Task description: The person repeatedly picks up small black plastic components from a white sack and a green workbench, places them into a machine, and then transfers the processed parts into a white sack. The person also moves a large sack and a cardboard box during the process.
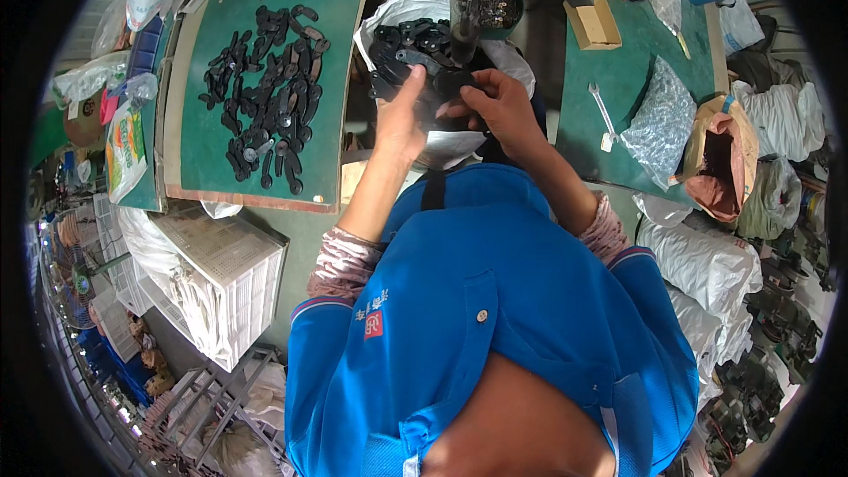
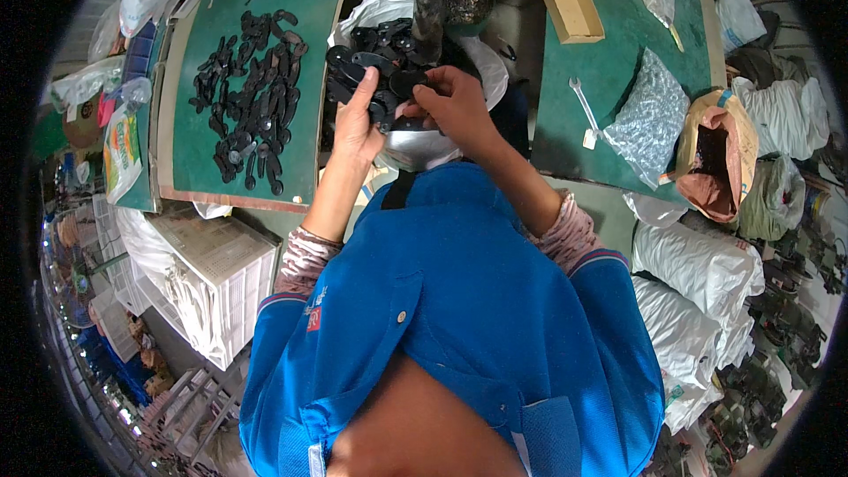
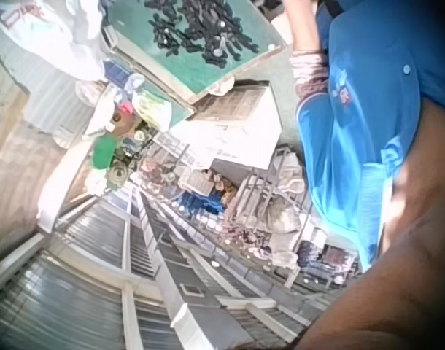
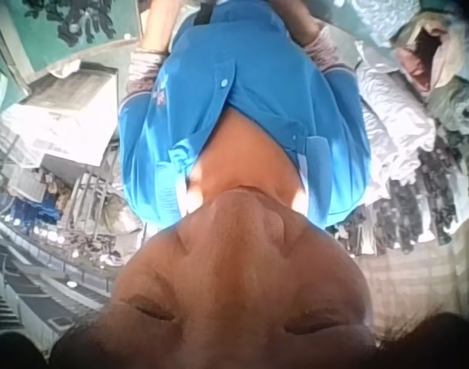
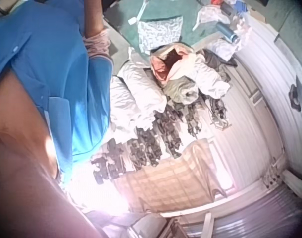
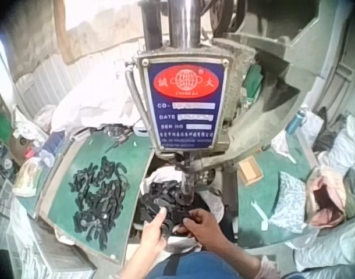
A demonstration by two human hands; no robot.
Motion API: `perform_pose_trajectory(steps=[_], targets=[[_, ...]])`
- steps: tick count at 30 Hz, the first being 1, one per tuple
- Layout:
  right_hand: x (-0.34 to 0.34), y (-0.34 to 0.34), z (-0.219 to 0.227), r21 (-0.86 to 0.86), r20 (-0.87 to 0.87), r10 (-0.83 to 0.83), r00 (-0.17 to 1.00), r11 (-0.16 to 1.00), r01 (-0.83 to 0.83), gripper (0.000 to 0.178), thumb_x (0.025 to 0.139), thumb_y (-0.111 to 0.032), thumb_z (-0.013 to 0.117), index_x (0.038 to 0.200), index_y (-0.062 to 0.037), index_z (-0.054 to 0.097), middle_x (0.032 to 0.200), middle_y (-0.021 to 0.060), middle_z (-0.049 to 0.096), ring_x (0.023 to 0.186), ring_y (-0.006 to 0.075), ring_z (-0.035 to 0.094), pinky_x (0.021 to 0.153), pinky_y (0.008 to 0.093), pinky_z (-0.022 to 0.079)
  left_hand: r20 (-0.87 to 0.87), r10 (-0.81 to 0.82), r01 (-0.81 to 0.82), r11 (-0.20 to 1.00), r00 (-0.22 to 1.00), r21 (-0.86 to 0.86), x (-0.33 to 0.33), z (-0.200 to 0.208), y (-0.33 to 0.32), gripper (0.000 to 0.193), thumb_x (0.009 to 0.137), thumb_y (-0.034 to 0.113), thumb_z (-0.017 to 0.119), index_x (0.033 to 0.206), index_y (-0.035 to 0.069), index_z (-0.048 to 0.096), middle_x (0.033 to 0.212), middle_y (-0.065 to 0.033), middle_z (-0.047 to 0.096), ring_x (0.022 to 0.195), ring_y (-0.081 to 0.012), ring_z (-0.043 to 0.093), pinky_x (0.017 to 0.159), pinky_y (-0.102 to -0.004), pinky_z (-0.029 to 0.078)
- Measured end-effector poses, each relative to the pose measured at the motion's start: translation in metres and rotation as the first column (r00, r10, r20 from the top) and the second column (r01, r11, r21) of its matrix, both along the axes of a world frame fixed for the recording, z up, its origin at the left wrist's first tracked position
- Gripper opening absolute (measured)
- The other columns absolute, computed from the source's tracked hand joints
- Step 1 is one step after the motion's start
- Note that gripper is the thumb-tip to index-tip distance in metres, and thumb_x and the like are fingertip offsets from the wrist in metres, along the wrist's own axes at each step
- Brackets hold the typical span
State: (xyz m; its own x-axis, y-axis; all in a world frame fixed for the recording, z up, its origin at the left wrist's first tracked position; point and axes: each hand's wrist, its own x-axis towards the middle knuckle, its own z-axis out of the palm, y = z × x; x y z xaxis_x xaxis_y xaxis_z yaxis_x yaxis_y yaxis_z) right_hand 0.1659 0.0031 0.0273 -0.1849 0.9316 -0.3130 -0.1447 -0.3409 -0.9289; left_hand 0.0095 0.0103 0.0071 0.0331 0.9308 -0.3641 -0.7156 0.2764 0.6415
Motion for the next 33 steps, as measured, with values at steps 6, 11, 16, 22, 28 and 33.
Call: perform_pose_trajectory(steps=[6, 11, 16, 22, 28, 33], targets=[[0.036, 0.027, 0.018, 0.18, 0.114, 0.077, 0.99, 0.979, -0.097, 0.038, 0.089, -0.011, 0.06, 0.12, 0.0087, 0.05, 0.096, 0.0127, 0.065, 0.084, 0.0175, 0.066, 0.061, 0.0228, 0.051, -0.176, -0.128, 0.145, 0.985, 0.976, 0.09, -0.035, 0.028, 0.022, 0.011, 0.087, 0.013, 0.061, 0.093, 0.004, 0.057, 0.099, -0.0158, 0.062, 0.083, -0.0222, 0.064, 0.073, -0.048, 0.059], [0.036, 0.048, 0.028, 0.199, -0.139, 0.009, 0.99, 0.98, 0.019, 0.033, 0.09, -0.008, 0.057, 0.12, 0.0068, 0.054, 0.101, 0.0158, 0.064, 0.088, 0.0195, 0.066, 0.076, 0.0274, 0.055, -0.145, -0.184, 0.195, 0.979, 0.972, 0.062, -0.016, 0.035, 0.014, 0.008, 0.084, 0.008, 0.063, 0.09, 0.006, 0.058, 0.083, -0.0083, 0.061, 0.078, -0.0205, 0.063, 0.068, -0.0463, 0.058], [0.028, 0.051, 0.035, 0.243, -0.294, -0.047, 0.955, 0.962, 0.123, 0.034, 0.089, -0.006, 0.057, 0.122, 0.0039, 0.054, 0.1, 0.0155, 0.065, 0.089, 0.0205, 0.066, 0.079, 0.0294, 0.056, -0.112, -0.144, 0.158, 0.979, 0.983, 0.126, -0.008, 0.049, 0.017, 0.004, 0.085, 0.006, 0.061, 0.088, 0.006, 0.059, 0.08, -0.0081, 0.062, 0.075, -0.0183, 0.064, 0.066, -0.0412, 0.059], [0.021, 0.05, 0.044, 0.317, -0.252, -0.067, 0.965, 0.937, 0.148, 0.036, 0.089, -0.006, 0.055, 0.123, 0.0058, 0.051, 0.099, 0.0161, 0.065, 0.087, 0.0229, 0.066, 0.077, 0.0306, 0.055, -0.164, -0.134, 0.167, 0.963, 0.977, 0.21, -0.01, 0.06, 0.024, 0.004, 0.084, 0.005, 0.061, 0.089, 0.005, 0.06, 0.079, -0.0075, 0.062, 0.076, -0.0173, 0.064, 0.064, -0.0372, 0.058], [0.014, 0.057, 0.058, 0.251, -0.206, -0.127, 0.97, 0.951, 0.178, 0.027, 0.09, -0.008, 0.055, 0.111, 0.0083, 0.054, 0.089, 0.0155, 0.065, 0.075, 0.0208, 0.065, 0.062, 0.0288, 0.054, -0.12, -0.112, 0.137, 0.967, 0.986, 0.216, -0.001, 0.065, 0.029, 0.005, 0.085, 0.007, 0.062, 0.089, 0.005, 0.059, 0.081, -0.0071, 0.062, 0.076, -0.0176, 0.064, 0.063, -0.0359, 0.058], [0.02, 0.063, 0.063, 0.206, 0.067, -0.07, 0.995, 0.977, 0.055, 0.021, 0.091, -0.011, 0.056, 0.102, 0.0065, 0.056, 0.08, 0.0119, 0.062, 0.062, 0.014, 0.058, 0.046, 0.0254, 0.043, -0.088, -0.138, 0.15, 0.977, 0.987, 0.152, -0.004, 0.066, 0.029, 0.009, 0.087, 0.01, 0.06, 0.095, 0.006, 0.057, 0.086, -0.008, 0.062, 0.078, -0.0191, 0.064, 0.067, -0.0416, 0.059]])
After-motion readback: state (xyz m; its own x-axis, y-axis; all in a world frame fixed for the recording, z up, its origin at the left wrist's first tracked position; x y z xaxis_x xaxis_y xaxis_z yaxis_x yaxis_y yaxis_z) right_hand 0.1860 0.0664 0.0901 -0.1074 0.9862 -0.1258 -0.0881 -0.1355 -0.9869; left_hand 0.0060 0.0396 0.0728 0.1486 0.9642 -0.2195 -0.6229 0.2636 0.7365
